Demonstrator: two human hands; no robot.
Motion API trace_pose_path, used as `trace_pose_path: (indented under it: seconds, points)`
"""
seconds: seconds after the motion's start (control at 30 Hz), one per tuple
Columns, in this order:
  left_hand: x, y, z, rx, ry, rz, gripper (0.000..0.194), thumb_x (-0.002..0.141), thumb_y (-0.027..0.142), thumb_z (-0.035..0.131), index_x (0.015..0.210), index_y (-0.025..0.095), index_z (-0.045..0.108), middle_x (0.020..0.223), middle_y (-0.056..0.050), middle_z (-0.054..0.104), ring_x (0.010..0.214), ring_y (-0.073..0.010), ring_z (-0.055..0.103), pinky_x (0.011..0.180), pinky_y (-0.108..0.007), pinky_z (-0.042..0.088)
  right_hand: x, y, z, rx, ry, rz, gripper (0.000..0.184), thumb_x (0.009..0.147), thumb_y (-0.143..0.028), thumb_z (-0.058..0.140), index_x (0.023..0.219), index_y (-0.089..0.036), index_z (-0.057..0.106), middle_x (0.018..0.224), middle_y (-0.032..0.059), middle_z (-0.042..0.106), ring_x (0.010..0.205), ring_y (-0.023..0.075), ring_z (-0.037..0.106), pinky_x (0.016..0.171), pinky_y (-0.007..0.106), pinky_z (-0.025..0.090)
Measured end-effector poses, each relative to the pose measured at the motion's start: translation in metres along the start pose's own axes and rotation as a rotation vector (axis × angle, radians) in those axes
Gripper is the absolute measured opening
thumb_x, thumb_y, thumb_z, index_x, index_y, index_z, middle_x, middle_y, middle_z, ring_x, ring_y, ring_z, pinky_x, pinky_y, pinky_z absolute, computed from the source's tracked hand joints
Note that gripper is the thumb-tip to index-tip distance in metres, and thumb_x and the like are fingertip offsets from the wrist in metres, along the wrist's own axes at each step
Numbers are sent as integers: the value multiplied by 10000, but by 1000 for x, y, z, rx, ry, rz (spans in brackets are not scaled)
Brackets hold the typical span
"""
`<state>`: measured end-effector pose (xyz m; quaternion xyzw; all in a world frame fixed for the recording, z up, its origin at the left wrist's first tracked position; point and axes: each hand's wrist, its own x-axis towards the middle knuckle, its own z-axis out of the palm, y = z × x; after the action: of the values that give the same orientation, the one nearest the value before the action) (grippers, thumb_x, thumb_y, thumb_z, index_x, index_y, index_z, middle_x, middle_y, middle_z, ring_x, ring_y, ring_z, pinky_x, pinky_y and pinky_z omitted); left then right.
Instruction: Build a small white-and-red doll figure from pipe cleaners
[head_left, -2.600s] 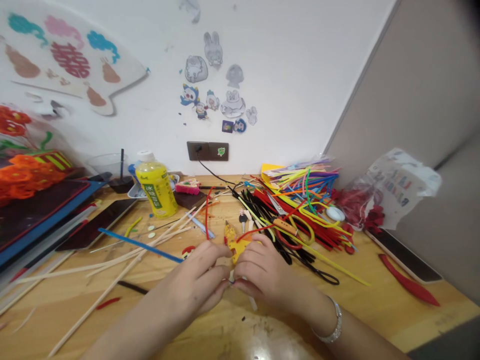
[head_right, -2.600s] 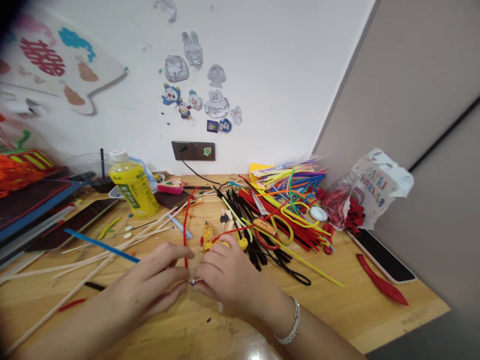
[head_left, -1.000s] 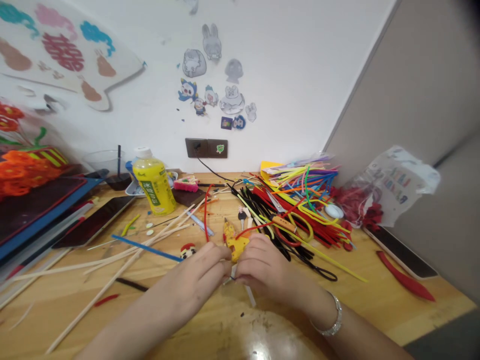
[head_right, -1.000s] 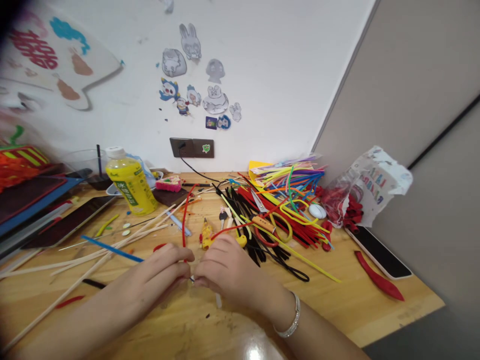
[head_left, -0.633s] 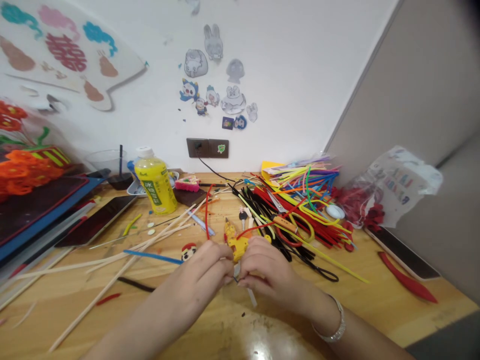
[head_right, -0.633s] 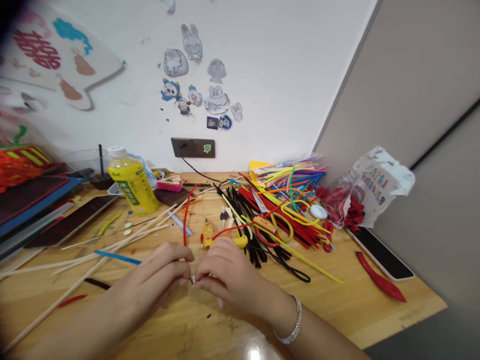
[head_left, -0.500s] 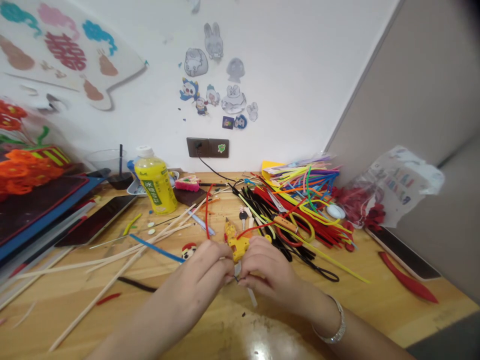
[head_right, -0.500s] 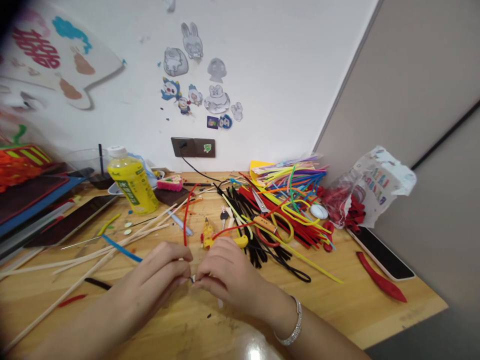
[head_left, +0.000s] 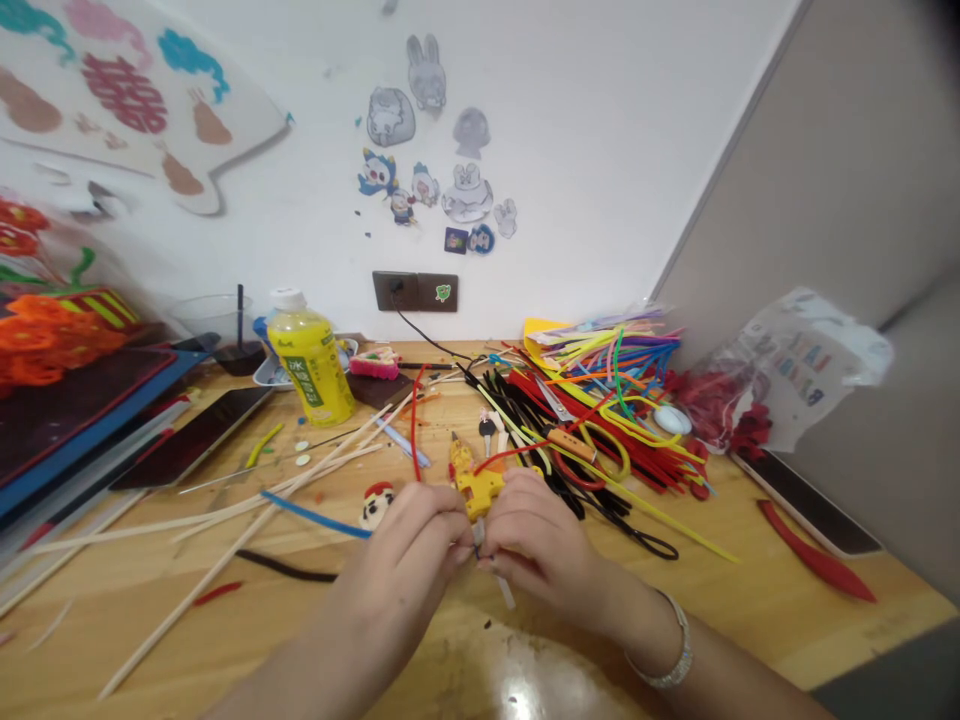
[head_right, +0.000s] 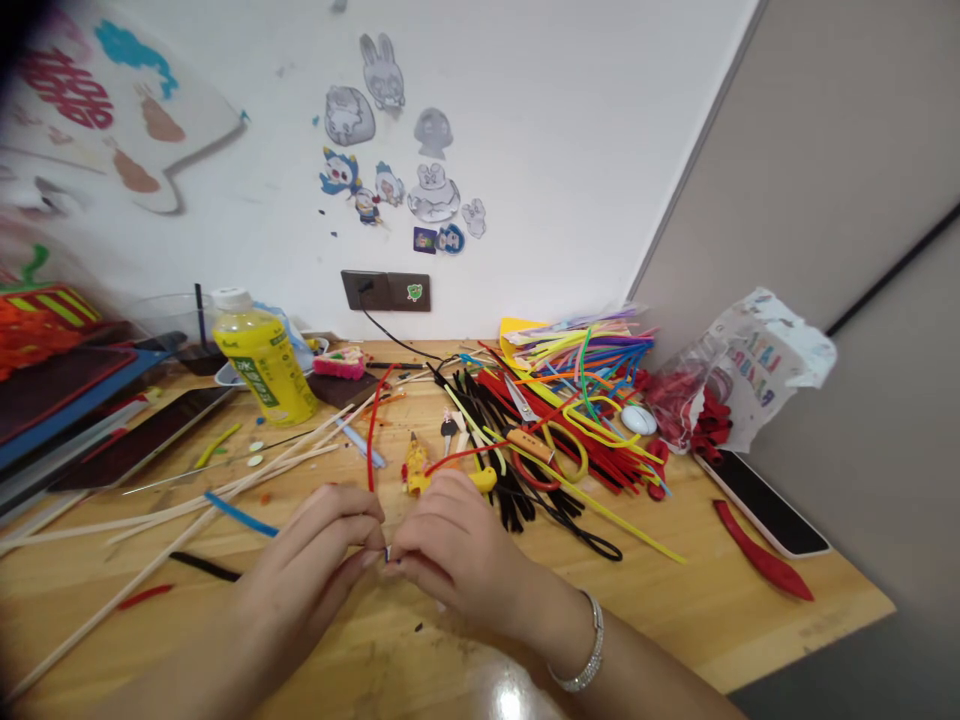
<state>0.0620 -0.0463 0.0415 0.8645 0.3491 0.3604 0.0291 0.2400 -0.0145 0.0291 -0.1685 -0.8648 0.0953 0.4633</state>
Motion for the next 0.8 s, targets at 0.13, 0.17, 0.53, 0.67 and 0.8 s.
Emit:
trace_pose_path:
  seconds: [0.13,0.17,0.53,0.67,0.8]
  points:
    - [-1,5,5,16,68,-40,167,870,34,412,853,190,471,868,-8,493,811,-135,477,744,-250,400,0,-2,-2,-12,11,11,236,935,-306,394,760,-194,506,691,16,580,684,144,479,713,311,416]
    - [-1,6,5,18,89,-50,165,870,39,413,855,193,469,863,-6,493,807,-136,479,745,-252,399,0,-2,-2,-14,10,13,233,934,-301,393,762,-193,507,692,17,582,687,144,481,723,317,417]
    - [-4,19,10,-70,171,-227,179,842,38,444,817,214,461,806,14,491,757,-117,497,692,-196,411,-3,-3,3,-22,79,18,138,899,-249,476,785,-186,523,703,14,605,698,141,502,751,337,417]
    - [-2,18,8,-107,171,-257,162,838,69,468,781,220,470,763,21,501,715,-115,500,640,-187,416,-2,-3,1,7,79,32,137,894,-278,490,803,-186,537,708,18,618,701,143,524,751,339,420]
    - [2,17,4,-110,185,-259,146,828,91,492,754,217,484,735,22,529,699,-117,519,636,-194,424,2,-5,-4,44,92,35,134,901,-278,473,860,-185,561,728,26,633,705,146,549,776,355,422]
